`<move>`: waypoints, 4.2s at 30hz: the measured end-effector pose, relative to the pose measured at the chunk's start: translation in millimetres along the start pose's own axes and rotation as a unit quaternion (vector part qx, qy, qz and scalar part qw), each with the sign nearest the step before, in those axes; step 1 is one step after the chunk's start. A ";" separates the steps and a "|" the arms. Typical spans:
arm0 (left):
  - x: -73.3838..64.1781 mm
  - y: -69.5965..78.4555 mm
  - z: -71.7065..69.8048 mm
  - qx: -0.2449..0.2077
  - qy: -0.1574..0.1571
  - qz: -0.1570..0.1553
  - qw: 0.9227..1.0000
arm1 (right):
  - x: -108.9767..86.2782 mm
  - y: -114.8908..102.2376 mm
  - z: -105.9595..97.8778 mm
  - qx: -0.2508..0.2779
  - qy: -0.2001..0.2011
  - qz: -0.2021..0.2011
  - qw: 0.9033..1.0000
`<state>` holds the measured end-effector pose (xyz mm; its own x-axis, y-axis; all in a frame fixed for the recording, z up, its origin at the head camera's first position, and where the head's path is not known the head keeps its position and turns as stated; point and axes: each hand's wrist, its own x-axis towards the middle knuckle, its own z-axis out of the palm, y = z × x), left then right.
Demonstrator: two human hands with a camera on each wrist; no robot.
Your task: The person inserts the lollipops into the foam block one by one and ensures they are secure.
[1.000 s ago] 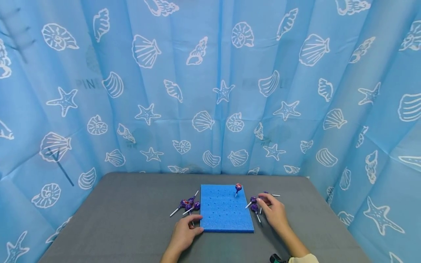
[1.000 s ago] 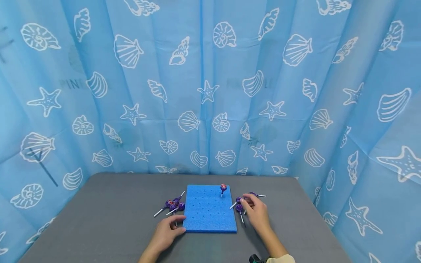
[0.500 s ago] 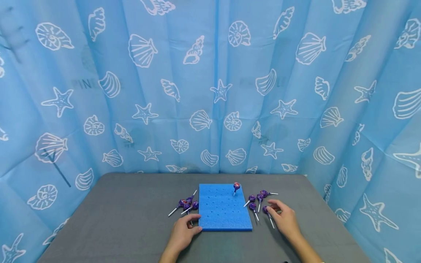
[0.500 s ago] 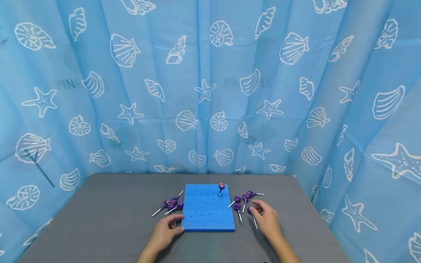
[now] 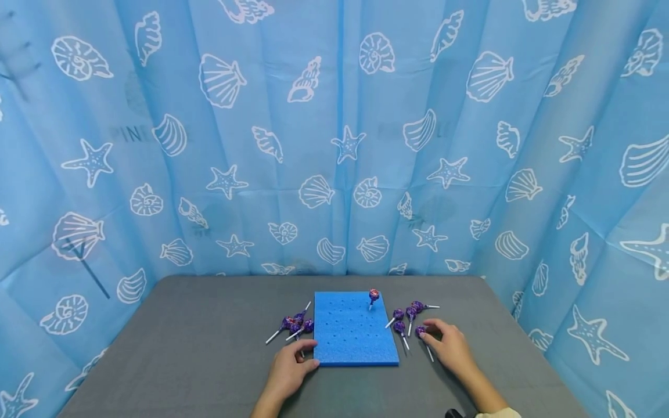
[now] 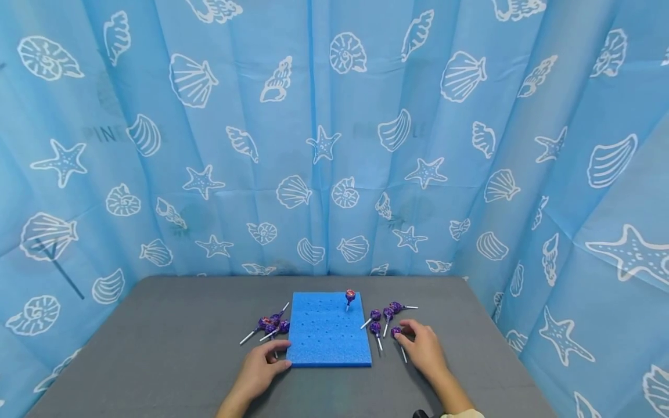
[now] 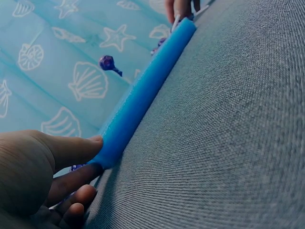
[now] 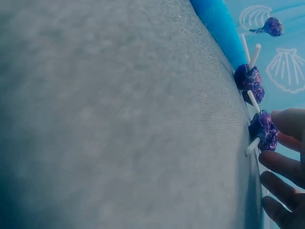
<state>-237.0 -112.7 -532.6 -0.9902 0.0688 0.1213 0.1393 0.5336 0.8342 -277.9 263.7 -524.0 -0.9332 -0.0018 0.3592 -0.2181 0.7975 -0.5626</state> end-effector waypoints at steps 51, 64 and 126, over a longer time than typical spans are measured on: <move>1.5 -0.1 2.9 -0.002 -0.007 -0.025 1.000 | 12.2 -11.8 5.3 -0.064 -0.016 0.040 0.997; 2.6 -1.0 2.1 0.001 -0.003 -0.015 1.000 | 23.7 -30.5 3.9 -0.001 0.058 0.000 0.998; 1.8 -2.1 0.7 -0.001 0.000 -0.006 1.000 | 43.5 -78.4 58.9 0.050 0.102 -0.084 0.990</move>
<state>-239.1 -113.1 -534.5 -0.9917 0.0630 0.1117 0.1281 0.5329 0.8364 -318.2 165.6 -508.1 -0.8069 0.0012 0.5907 -0.4017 0.7320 -0.5502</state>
